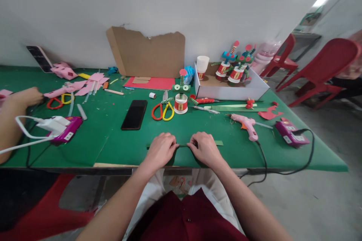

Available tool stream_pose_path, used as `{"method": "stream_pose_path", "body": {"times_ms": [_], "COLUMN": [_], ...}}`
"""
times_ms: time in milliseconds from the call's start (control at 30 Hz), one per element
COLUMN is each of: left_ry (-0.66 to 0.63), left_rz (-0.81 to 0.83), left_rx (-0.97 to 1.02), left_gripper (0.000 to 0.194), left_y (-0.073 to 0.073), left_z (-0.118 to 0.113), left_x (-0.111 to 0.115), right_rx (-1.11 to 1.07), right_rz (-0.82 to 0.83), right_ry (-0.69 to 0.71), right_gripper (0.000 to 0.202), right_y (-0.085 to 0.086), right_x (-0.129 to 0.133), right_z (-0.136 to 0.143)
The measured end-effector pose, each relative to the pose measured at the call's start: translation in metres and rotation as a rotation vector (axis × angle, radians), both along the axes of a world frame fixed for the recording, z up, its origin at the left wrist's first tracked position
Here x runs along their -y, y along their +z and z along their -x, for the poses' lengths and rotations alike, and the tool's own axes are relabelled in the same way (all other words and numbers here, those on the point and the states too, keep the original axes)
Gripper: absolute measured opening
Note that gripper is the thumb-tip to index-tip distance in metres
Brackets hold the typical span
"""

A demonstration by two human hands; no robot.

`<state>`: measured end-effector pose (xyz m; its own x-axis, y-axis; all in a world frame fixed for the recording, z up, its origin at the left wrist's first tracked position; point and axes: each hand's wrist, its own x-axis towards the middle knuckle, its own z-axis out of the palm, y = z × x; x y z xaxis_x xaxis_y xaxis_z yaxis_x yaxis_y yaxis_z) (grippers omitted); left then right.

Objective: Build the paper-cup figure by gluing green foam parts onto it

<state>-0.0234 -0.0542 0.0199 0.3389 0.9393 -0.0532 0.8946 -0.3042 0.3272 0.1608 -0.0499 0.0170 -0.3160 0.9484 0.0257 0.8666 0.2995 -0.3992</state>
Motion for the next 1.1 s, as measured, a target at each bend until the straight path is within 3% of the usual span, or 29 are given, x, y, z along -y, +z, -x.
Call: {"method": "stream_pose_path", "body": {"times_ms": [233, 833, 1100], "left_ry": [-0.012, -0.015, -0.035], "left_rz": [0.011, 0.148, 0.164], "left_rx": [-0.125, -0.207, -0.217], "left_gripper": [0.015, 0.019, 0.017], "left_y": [0.003, 0.016, 0.014], "left_z": [-0.005, -0.01, -0.008], "left_x": [-0.003, -0.009, -0.011], "right_rx": [0.036, 0.15, 0.172], "right_rz": [0.032, 0.063, 0.099], "right_ry": [-0.024, -0.019, -0.003], "right_gripper": [0.016, 0.016, 0.016], "right_y": [0.003, 0.009, 0.011], "right_x": [-0.001, -0.001, -0.004], "right_z": [0.003, 0.006, 0.005]}}
